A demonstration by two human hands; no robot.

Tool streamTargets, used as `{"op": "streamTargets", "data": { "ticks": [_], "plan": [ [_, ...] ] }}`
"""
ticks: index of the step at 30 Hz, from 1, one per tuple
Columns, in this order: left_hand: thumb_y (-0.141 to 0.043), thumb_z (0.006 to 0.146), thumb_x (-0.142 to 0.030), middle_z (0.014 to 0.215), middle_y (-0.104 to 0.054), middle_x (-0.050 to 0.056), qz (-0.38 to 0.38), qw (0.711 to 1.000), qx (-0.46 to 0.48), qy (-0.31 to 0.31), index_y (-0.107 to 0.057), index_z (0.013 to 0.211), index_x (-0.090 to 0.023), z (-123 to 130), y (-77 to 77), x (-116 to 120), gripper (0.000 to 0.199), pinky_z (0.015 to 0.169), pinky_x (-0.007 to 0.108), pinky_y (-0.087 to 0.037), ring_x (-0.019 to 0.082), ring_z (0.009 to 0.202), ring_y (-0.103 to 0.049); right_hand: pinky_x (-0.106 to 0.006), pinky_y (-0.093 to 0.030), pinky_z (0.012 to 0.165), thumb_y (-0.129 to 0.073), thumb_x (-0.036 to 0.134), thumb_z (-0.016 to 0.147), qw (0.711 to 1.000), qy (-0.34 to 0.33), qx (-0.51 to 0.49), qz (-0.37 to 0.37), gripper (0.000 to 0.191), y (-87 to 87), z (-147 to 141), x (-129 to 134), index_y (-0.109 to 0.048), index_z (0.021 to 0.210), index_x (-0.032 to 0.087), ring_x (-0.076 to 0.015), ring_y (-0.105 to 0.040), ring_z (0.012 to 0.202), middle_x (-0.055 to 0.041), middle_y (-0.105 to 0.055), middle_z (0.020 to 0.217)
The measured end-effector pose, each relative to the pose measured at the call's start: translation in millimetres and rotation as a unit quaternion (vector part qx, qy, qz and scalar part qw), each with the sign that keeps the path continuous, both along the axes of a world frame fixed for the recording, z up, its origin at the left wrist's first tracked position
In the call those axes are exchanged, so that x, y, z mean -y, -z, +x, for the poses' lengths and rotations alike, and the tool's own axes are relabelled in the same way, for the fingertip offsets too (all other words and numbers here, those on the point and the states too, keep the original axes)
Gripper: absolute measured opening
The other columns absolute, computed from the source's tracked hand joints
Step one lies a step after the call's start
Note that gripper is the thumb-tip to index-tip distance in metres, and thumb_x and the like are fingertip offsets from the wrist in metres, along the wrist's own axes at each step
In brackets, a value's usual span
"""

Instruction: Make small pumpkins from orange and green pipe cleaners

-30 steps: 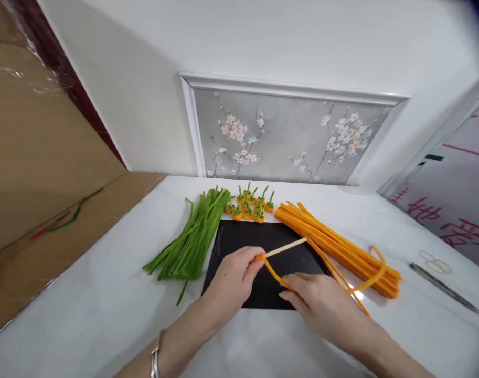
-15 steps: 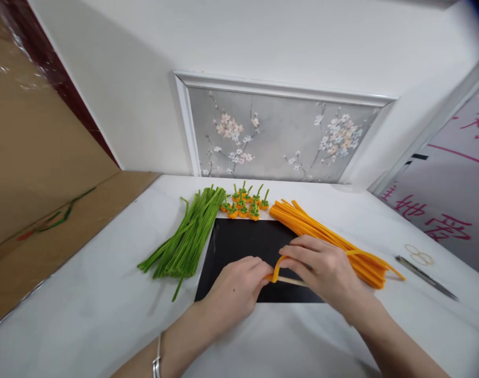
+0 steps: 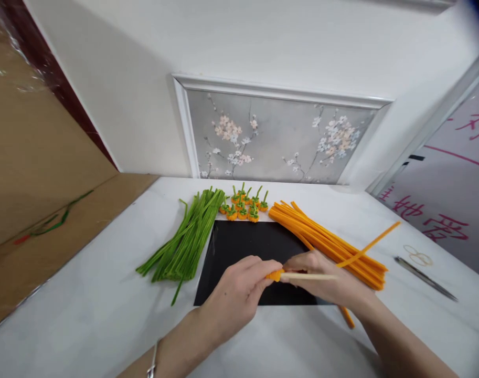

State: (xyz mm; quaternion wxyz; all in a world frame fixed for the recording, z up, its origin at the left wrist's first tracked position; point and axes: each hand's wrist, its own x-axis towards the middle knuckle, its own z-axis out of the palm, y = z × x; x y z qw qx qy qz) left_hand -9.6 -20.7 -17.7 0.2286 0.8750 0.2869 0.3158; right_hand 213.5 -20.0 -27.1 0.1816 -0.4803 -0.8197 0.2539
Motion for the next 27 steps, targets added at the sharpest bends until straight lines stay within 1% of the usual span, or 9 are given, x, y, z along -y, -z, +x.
{"op": "streamTargets", "data": {
  "ticks": [3,5,8,11,15,18,22,25,27],
  "plan": [
    [-0.045,0.092,-0.006,0.084,-0.063,0.002,-0.011,0.998,0.021,-0.060,-0.064,0.108,-0.017,-2,1.0,-5,0.027,0.068,0.023,-0.046,0.014,0.075,-0.059,-0.023,-0.029,0.050,-0.056,0.031,0.092,0.998,-0.032,0.045,0.013,0.027,-2.9,-10,16,-0.062,0.068,0.019,-0.0098,-0.049,0.054,0.0039,-0.056,0.059],
    [-0.045,0.091,-0.005,0.083,-0.063,0.003,-0.009,0.995,0.016,-0.097,-0.065,0.107,-0.017,-3,2.1,-7,0.028,0.068,0.023,-0.047,0.014,0.075,-0.060,-0.024,-0.028,0.051,-0.055,0.024,0.092,0.996,-0.060,0.061,0.028,0.026,-5.6,-16,25,-0.058,0.067,0.019,-0.0097,-0.048,0.055,0.0046,-0.054,0.060],
    [-0.044,0.091,-0.003,0.084,-0.064,0.004,0.002,0.993,-0.015,-0.116,-0.065,0.106,-0.015,-5,4.5,-10,0.029,0.070,0.026,-0.048,0.016,0.078,-0.060,-0.025,-0.028,0.053,-0.049,0.023,0.095,0.992,-0.085,0.072,0.062,0.026,-10.8,-20,36,-0.054,0.069,0.020,-0.0112,-0.049,0.058,0.0030,-0.055,0.065],
    [-0.041,0.092,-0.004,0.085,-0.064,0.005,0.017,0.994,-0.045,-0.100,-0.064,0.106,-0.015,-5,8.4,-11,0.030,0.072,0.029,-0.049,0.018,0.079,-0.059,-0.027,-0.030,0.055,-0.042,0.026,0.098,0.989,-0.082,0.055,0.112,0.026,-15.0,-19,39,-0.055,0.076,0.020,-0.0128,-0.049,0.059,0.0009,-0.056,0.068],
    [-0.040,0.092,-0.005,0.087,-0.064,0.005,0.027,0.995,-0.053,-0.084,-0.064,0.108,-0.017,-5,12.9,-11,0.031,0.074,0.029,-0.050,0.018,0.081,-0.059,-0.026,-0.036,0.056,-0.040,0.027,0.100,0.980,-0.046,0.004,0.194,0.024,-15.4,-16,36,-0.059,0.088,0.019,-0.0140,-0.053,0.060,-0.0012,-0.059,0.070],
    [-0.041,0.092,-0.006,0.089,-0.065,0.005,0.000,0.998,-0.050,-0.050,-0.066,0.108,-0.019,-4,10.6,-10,0.032,0.074,0.028,-0.050,0.017,0.081,-0.060,-0.026,-0.042,0.059,-0.044,0.024,0.099,0.972,-0.005,-0.044,0.233,0.019,-13.6,-14,30,-0.062,0.095,0.019,-0.0147,-0.059,0.065,-0.0033,-0.063,0.077],
    [-0.045,0.092,-0.008,0.088,-0.063,0.003,-0.065,0.997,-0.049,0.006,-0.068,0.108,-0.021,1,-0.4,-6,0.031,0.069,0.023,-0.047,0.014,0.076,-0.059,-0.025,-0.050,0.070,-0.050,0.021,0.096,0.962,0.055,-0.112,0.241,0.016,-11.9,-8,19,-0.066,0.099,0.021,-0.0154,-0.064,0.077,-0.0046,-0.068,0.089],
    [-0.053,0.090,-0.012,0.080,-0.060,0.000,-0.090,0.994,-0.054,0.016,-0.071,0.094,-0.020,5,-6.9,-3,0.020,0.066,0.022,-0.044,0.013,0.072,-0.057,-0.024,-0.051,0.068,-0.055,0.024,0.093,0.964,0.081,-0.129,0.218,0.014,-12.3,-1,12,-0.069,0.094,0.021,-0.0148,-0.065,0.073,-0.0031,-0.069,0.084],
    [-0.054,0.090,-0.013,0.076,-0.059,-0.001,-0.097,0.994,-0.051,0.014,-0.072,0.085,-0.020,7,-7.2,-2,0.019,0.065,0.022,-0.043,0.012,0.070,-0.056,-0.023,-0.051,0.064,-0.058,0.027,0.091,0.968,0.085,-0.130,0.196,0.014,-12.8,2,9,-0.070,0.092,0.021,-0.0138,-0.064,0.067,-0.0022,-0.069,0.079]
  ]
}}
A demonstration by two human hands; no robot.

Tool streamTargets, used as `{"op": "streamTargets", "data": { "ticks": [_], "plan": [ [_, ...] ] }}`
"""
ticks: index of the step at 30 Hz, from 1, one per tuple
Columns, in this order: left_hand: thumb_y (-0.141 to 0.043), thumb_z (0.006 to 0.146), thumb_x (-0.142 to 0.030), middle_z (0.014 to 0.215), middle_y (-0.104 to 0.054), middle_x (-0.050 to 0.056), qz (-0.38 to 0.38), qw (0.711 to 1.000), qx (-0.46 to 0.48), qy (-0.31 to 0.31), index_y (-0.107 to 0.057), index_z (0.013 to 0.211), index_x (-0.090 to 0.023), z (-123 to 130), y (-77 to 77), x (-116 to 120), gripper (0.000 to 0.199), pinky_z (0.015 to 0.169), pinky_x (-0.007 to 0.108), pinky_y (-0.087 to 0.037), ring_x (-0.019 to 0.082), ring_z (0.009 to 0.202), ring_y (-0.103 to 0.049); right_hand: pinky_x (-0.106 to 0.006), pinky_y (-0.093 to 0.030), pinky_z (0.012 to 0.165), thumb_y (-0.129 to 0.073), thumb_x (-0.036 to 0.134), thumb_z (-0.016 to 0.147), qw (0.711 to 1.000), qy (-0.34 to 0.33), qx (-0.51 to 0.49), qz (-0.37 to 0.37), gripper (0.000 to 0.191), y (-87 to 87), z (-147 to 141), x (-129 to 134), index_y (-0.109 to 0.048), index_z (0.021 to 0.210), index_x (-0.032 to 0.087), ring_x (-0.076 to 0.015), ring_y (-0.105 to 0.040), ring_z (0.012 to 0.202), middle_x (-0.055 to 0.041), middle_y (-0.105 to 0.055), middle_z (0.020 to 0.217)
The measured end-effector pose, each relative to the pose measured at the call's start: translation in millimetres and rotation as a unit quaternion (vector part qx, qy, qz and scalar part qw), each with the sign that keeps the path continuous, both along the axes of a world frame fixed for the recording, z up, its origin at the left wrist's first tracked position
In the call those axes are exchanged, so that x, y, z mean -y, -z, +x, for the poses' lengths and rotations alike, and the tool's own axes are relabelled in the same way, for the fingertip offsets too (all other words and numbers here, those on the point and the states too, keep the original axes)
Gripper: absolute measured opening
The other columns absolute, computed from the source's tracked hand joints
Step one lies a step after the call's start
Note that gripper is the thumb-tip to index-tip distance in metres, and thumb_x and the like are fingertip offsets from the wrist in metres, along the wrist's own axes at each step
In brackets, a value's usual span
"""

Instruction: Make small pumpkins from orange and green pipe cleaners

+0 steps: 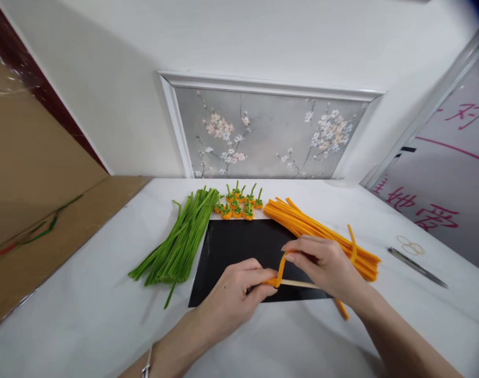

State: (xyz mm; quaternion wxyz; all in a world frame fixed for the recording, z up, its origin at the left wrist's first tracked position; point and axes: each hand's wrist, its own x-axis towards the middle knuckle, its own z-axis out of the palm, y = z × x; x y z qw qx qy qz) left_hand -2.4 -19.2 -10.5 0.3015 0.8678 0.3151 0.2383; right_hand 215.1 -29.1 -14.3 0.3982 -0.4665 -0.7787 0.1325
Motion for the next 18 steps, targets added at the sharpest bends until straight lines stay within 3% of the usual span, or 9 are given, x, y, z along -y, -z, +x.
{"op": "streamTargets", "data": {
  "ticks": [9,14,18],
  "plan": [
    [-0.056,0.087,-0.010,0.073,-0.058,-0.001,0.017,0.999,0.038,-0.026,-0.069,0.085,-0.017,1,6.1,0,0.015,0.063,0.020,-0.041,0.011,0.067,-0.055,-0.022,-0.048,0.064,-0.056,0.033,0.093,0.995,-0.049,0.014,-0.086,0.021,8.9,8,-17,-0.072,0.089,0.020,-0.0132,-0.064,0.069,-0.0025,-0.069,0.079],
    [-0.054,0.090,-0.015,0.075,-0.063,0.000,0.027,0.997,0.062,-0.043,-0.067,0.092,-0.019,-1,3.5,2,0.014,0.063,0.021,-0.043,0.012,0.066,-0.056,-0.022,-0.040,0.055,-0.047,0.026,0.096,0.980,-0.101,0.101,-0.137,0.025,8.5,1,-8,-0.070,0.087,0.019,-0.0116,-0.058,0.062,0.0000,-0.066,0.073],
    [-0.050,0.090,-0.012,0.091,-0.070,0.001,0.025,0.996,0.069,-0.043,-0.064,0.104,-0.021,-5,4.6,3,0.021,0.069,0.021,-0.047,0.013,0.077,-0.062,-0.023,-0.039,0.060,-0.051,0.022,0.094,0.971,-0.101,0.177,-0.122,0.024,8.3,-12,5,-0.067,0.076,0.021,-0.0128,-0.059,0.065,0.0018,-0.066,0.071]
  ]
}}
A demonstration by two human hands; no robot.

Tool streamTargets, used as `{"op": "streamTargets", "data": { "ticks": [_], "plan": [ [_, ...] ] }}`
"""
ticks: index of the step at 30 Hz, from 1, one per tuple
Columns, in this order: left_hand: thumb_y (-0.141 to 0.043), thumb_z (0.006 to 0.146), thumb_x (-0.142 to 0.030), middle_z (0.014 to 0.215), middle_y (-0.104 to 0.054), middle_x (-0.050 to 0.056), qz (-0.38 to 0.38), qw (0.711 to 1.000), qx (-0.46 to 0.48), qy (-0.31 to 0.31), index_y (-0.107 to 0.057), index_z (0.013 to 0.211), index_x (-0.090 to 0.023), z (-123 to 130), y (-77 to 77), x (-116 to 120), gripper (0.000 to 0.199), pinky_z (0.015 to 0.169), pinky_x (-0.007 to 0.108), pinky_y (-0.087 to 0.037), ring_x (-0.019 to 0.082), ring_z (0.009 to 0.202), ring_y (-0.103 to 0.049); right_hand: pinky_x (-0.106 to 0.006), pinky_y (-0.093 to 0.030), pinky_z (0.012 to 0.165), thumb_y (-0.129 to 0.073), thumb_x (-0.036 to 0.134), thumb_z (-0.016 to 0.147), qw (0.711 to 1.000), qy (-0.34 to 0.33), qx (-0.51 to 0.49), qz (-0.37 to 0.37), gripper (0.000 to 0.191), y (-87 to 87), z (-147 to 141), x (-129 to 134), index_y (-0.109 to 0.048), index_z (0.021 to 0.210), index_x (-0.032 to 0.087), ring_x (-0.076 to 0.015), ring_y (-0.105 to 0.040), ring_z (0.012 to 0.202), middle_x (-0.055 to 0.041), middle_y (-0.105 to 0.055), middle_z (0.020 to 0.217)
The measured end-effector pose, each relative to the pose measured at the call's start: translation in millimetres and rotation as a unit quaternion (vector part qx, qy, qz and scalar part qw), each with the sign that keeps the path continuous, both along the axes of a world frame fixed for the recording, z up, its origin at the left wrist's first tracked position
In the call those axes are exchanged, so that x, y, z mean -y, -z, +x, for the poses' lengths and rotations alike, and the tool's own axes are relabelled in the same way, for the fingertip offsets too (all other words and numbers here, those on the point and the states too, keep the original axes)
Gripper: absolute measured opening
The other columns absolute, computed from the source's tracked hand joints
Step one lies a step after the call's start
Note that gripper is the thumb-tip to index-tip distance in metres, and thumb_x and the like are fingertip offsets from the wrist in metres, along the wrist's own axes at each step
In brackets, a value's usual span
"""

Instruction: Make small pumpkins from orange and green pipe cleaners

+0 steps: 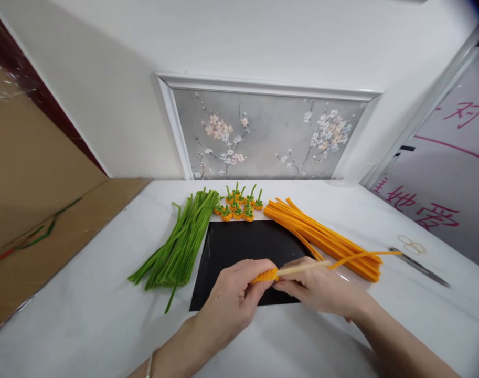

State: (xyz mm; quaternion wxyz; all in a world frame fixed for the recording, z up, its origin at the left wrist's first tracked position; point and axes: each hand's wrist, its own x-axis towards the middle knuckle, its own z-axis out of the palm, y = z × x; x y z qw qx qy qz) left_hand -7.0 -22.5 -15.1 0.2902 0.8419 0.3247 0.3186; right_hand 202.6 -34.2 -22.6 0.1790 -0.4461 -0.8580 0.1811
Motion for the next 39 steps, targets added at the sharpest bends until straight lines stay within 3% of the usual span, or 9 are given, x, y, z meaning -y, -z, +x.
{"op": "streamTargets", "data": {
  "ticks": [6,12,19,23,27,35,39],
  "plan": [
    [-0.045,0.092,-0.014,0.113,-0.069,0.005,0.007,0.999,-0.030,-0.021,-0.056,0.125,-0.022,-1,1.7,0,0.035,0.082,0.026,-0.050,0.016,0.095,-0.065,-0.025,-0.029,0.052,-0.052,0.021,0.093,0.999,-0.016,0.045,-0.002,0.028,4.7,-7,3,-0.060,0.067,0.019,-0.0107,-0.053,0.056,0.0022,-0.062,0.064],
    [-0.041,0.094,-0.017,0.091,-0.071,0.000,-0.036,0.998,-0.044,-0.030,-0.063,0.111,-0.022,-2,-3.9,-6,0.028,0.068,0.022,-0.048,0.013,0.074,-0.064,-0.025,-0.021,0.049,-0.059,0.024,0.088,0.997,-0.001,0.082,-0.010,0.022,0.1,-7,8,-0.055,0.067,0.020,-0.0103,-0.048,0.051,0.0042,-0.056,0.058],
    [-0.039,0.095,-0.017,0.093,-0.070,0.002,0.008,0.990,-0.118,-0.072,-0.063,0.108,-0.022,-9,5.4,-16,0.028,0.072,0.027,-0.047,0.018,0.081,-0.065,-0.029,-0.023,0.050,-0.043,0.025,0.097,0.995,-0.028,0.070,0.064,0.026,-13.7,-7,24,-0.052,0.072,0.020,-0.0122,-0.049,0.052,0.0015,-0.056,0.062],
    [-0.039,0.095,-0.017,0.086,-0.068,0.001,0.037,0.985,-0.157,-0.056,-0.062,0.100,-0.022,-7,7.2,-13,0.024,0.069,0.026,-0.045,0.018,0.077,-0.063,-0.028,-0.030,0.053,-0.035,0.029,0.101,0.988,-0.022,0.028,0.150,0.032,-18.0,-6,21,-0.056,0.078,0.019,-0.0135,-0.050,0.054,-0.0005,-0.056,0.063],
    [-0.041,0.092,-0.013,0.081,-0.066,0.000,0.068,0.979,-0.193,-0.012,-0.060,0.092,-0.021,-6,7.4,-9,0.021,0.062,0.025,-0.041,0.017,0.070,-0.062,-0.025,-0.036,0.054,-0.034,0.033,0.102,0.984,-0.008,0.004,0.178,0.036,-23.2,-7,13,-0.061,0.082,0.019,-0.0130,-0.052,0.056,-0.0017,-0.059,0.067],
    [-0.047,0.086,-0.010,0.072,-0.063,-0.001,0.106,0.966,-0.229,0.056,-0.057,0.079,-0.020,-4,-0.3,-3,0.016,0.053,0.027,-0.031,0.016,0.059,-0.057,-0.023,-0.042,0.060,-0.047,0.040,0.097,0.985,0.075,-0.069,0.136,0.030,-21.4,-5,-6,-0.066,0.085,0.021,-0.0120,-0.057,0.060,-0.0009,-0.063,0.073],
    [-0.046,0.089,-0.015,0.066,-0.058,-0.001,0.114,0.971,-0.190,0.095,-0.050,0.071,-0.020,-1,-7.3,3,0.019,0.053,0.027,-0.030,0.014,0.058,-0.053,-0.022,-0.037,0.053,-0.050,0.044,0.095,0.993,0.093,-0.058,0.050,0.035,-10.3,7,-20,-0.065,0.074,0.020,-0.0103,-0.052,0.055,0.0020,-0.060,0.062]
  ]
}}
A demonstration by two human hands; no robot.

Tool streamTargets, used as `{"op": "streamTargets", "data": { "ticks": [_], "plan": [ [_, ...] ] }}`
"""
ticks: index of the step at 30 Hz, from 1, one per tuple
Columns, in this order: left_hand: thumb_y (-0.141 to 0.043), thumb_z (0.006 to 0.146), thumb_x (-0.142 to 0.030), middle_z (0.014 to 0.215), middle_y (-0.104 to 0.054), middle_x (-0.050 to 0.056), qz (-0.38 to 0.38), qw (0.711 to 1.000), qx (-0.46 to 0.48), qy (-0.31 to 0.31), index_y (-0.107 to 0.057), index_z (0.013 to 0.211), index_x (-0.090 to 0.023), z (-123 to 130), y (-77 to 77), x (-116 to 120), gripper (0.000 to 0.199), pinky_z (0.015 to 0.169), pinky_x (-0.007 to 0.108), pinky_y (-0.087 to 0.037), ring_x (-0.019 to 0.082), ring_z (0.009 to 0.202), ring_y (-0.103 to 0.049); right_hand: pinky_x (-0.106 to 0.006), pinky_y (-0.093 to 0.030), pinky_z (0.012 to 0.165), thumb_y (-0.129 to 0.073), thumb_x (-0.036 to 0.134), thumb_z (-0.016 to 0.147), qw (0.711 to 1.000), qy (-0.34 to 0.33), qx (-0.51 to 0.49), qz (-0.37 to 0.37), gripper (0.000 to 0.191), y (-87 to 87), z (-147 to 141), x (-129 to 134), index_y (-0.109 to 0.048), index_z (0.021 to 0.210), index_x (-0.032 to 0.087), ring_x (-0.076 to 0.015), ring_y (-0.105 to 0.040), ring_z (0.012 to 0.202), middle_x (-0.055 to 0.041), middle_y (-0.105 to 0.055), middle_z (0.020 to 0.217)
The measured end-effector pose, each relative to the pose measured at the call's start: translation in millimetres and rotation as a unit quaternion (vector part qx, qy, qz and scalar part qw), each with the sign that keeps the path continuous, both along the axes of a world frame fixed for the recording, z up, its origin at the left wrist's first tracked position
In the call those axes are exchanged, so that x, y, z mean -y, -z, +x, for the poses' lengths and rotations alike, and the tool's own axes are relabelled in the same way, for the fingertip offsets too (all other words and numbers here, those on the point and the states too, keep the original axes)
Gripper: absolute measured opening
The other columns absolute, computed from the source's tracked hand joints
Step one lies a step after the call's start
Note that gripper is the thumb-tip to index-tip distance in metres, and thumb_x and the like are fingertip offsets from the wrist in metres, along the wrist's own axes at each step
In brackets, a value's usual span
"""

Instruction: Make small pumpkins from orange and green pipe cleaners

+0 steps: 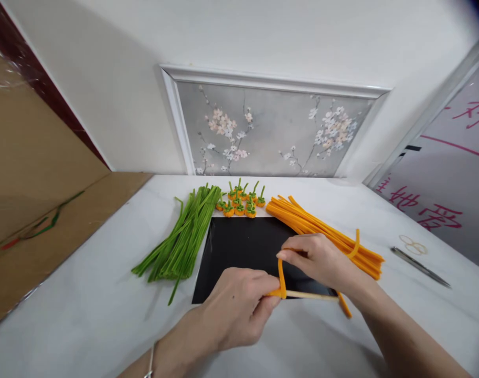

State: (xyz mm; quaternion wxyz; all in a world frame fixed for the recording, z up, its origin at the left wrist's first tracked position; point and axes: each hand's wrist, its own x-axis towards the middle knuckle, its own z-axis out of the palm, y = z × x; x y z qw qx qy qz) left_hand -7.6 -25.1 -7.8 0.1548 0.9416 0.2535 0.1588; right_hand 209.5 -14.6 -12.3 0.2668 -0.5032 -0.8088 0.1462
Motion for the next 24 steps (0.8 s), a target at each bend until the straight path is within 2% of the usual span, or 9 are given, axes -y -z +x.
{"op": "streamTargets", "data": {
  "ticks": [3,6,10,14,17,21,24],
  "plan": [
    [-0.044,0.092,-0.020,0.065,-0.056,-0.002,0.006,0.999,0.035,-0.002,-0.049,0.072,-0.020,0,-0.7,2,0.021,0.054,0.027,-0.030,0.014,0.057,-0.051,-0.022,-0.027,0.046,-0.050,0.048,0.093,0.997,-0.021,0.030,-0.070,0.046,8.3,9,-6,-0.056,0.059,0.019,-0.0083,-0.040,0.047,0.0053,-0.045,0.050],
    [-0.040,0.095,-0.021,0.067,-0.057,-0.001,0.021,0.997,0.061,-0.031,-0.051,0.076,-0.019,-1,0.8,1,0.022,0.056,0.026,-0.032,0.014,0.059,-0.052,-0.023,-0.023,0.046,-0.048,0.047,0.093,0.994,-0.027,0.049,-0.097,0.049,12.0,10,-4,-0.048,0.054,0.018,-0.0081,-0.033,0.046,0.0061,-0.037,0.048],
    [-0.041,0.095,-0.021,0.070,-0.060,-0.002,0.021,0.992,0.087,-0.084,-0.054,0.095,-0.019,-4,-0.7,-1,0.014,0.056,0.025,-0.033,0.013,0.058,-0.053,-0.024,-0.027,0.049,-0.044,0.032,0.095,0.993,-0.039,0.042,-0.106,0.035,7.7,2,12,-0.052,0.064,0.019,-0.0092,-0.039,0.050,0.0042,-0.045,0.056],
    [-0.043,0.095,-0.021,0.073,-0.062,-0.004,-0.010,0.990,0.091,-0.111,-0.052,0.116,-0.022,-8,-4.6,-3,0.023,0.054,0.023,-0.033,0.012,0.056,-0.053,-0.024,-0.024,0.049,-0.045,0.026,0.095,0.989,-0.060,0.062,-0.120,0.032,0.4,-6,27,-0.048,0.064,0.019,-0.0092,-0.037,0.050,0.0046,-0.045,0.057],
    [-0.043,0.096,-0.021,0.076,-0.063,-0.004,-0.046,0.988,0.094,-0.112,-0.055,0.113,-0.024,-10,-5.9,-6,0.021,0.055,0.022,-0.034,0.011,0.058,-0.054,-0.025,-0.021,0.048,-0.049,0.026,0.093,0.984,-0.089,0.084,-0.132,0.031,-4.5,-10,33,-0.046,0.064,0.020,-0.0087,-0.033,0.049,0.0061,-0.041,0.054],
    [-0.043,0.096,-0.021,0.077,-0.063,-0.004,-0.063,0.986,0.089,-0.129,-0.057,0.110,-0.024,-10,-5.0,-8,0.020,0.056,0.022,-0.035,0.012,0.061,-0.055,-0.025,-0.024,0.051,-0.051,0.021,0.092,0.978,-0.152,0.085,-0.118,0.024,-12.6,-13,43,-0.050,0.068,0.020,-0.0092,-0.042,0.055,0.0051,-0.049,0.060],
    [-0.041,0.097,-0.021,0.079,-0.064,-0.004,-0.057,0.988,0.075,-0.124,-0.057,0.110,-0.024,-8,-3.9,-9,0.021,0.058,0.022,-0.036,0.012,0.064,-0.057,-0.025,-0.026,0.052,-0.050,0.021,0.092,0.980,-0.162,0.075,-0.091,0.022,-19.1,-14,49,-0.051,0.070,0.021,-0.0104,-0.048,0.058,0.0039,-0.055,0.063]
  ]
}}
